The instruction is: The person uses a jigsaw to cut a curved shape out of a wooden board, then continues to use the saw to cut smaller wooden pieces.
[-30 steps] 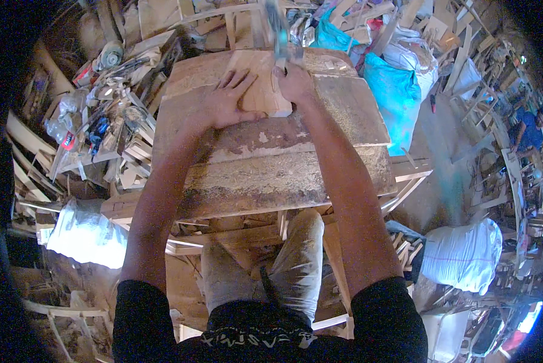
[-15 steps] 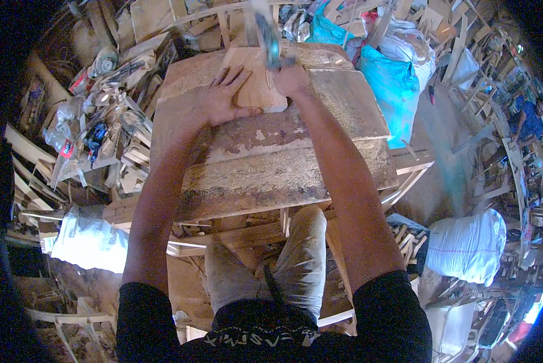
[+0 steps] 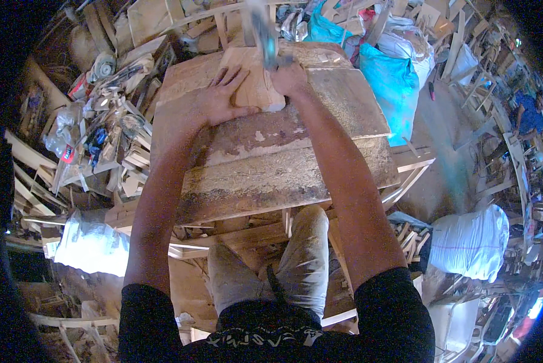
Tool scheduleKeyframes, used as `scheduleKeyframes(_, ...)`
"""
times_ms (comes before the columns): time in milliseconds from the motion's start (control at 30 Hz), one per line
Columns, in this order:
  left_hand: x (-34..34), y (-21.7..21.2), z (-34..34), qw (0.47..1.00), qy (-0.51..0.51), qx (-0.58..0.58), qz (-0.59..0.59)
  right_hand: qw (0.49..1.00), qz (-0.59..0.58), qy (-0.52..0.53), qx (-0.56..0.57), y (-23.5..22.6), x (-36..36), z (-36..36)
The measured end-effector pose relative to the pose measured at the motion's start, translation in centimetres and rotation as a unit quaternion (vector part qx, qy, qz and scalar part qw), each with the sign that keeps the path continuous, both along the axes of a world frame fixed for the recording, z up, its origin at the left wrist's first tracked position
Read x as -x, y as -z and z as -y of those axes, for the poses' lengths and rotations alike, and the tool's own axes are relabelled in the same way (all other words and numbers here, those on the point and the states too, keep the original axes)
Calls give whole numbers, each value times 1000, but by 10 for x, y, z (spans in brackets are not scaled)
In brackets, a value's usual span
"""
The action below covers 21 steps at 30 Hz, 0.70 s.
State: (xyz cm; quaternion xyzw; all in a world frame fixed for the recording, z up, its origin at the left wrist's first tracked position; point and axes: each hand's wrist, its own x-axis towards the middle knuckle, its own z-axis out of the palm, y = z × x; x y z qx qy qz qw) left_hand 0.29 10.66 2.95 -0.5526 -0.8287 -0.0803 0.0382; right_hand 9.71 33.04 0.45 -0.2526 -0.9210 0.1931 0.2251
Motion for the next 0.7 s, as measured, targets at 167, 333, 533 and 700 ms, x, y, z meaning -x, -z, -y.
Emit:
scheduleKeyframes(167, -3, -7, -2, 1000, -4, 18, -2, 998, 15, 26, -48, 6, 5, -8)
scheduleKeyframes(333, 0, -7, -2, 1000, 6, 7, -1, 995, 14, -15, -99, 15, 8, -15)
scheduleKeyframes(533, 0, -6, 1, 1000, -2, 7, 7, 996, 53, 2, -67, -2, 5, 1)
scheduleKeyframes(700, -1, -10, -4, 1000, -1, 13, 2, 999, -11, -8, -31, -6, 1, -1)
